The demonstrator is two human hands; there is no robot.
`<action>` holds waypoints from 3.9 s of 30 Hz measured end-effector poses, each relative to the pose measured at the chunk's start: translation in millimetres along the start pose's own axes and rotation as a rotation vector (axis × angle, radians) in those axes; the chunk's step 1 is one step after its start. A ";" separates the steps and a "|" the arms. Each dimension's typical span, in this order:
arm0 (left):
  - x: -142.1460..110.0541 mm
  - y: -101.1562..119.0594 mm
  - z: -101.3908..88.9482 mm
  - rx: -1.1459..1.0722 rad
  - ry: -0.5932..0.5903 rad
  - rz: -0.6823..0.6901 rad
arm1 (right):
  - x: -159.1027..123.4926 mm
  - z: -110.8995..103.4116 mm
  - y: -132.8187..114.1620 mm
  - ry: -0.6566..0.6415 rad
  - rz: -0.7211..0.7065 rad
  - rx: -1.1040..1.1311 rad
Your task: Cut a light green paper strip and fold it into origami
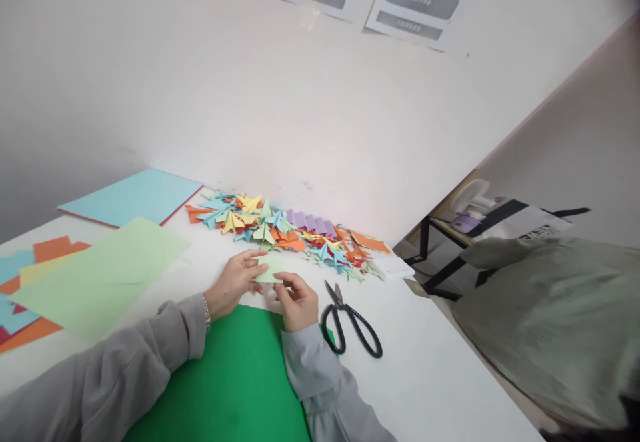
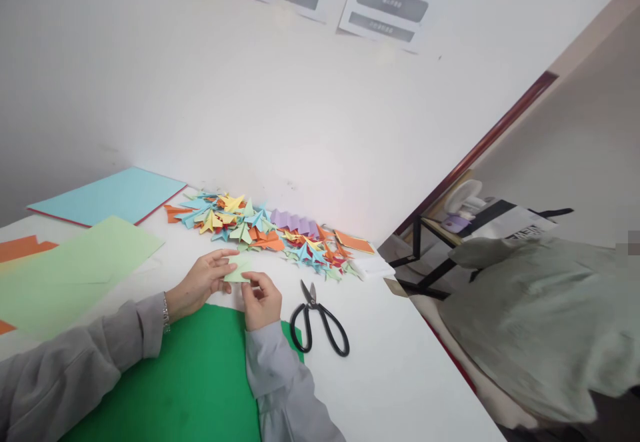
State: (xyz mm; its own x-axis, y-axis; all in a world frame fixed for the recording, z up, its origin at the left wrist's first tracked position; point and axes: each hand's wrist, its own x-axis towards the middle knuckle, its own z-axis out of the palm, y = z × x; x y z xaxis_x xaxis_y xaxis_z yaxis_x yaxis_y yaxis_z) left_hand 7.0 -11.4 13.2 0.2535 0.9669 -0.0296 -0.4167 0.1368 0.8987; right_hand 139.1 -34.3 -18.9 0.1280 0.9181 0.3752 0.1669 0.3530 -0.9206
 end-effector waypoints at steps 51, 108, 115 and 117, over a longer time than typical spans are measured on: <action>4.4 -8.0 -2.0 0.146 -0.101 0.015 | 4.5 -0.3 -0.7 0.064 -0.009 0.043; 2.0 -5.5 -3.8 0.349 -0.043 0.084 | 2.7 5.2 -1.0 -0.106 0.365 0.107; 2.6 -4.5 -4.8 0.406 -0.032 0.148 | 2.2 5.2 -1.9 -0.118 0.366 0.114; 3.4 -5.2 -5.7 0.422 -0.017 0.161 | 2.2 5.1 -2.3 -0.124 0.368 0.113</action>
State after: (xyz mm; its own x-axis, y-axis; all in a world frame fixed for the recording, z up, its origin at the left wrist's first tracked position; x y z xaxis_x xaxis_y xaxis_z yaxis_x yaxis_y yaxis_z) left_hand 5.1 -7.6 6.0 0.2307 0.9644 0.1290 -0.0605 -0.1181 0.9912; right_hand 134.0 -32.2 -16.5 0.0392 0.9992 0.0093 0.0225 0.0084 -0.9997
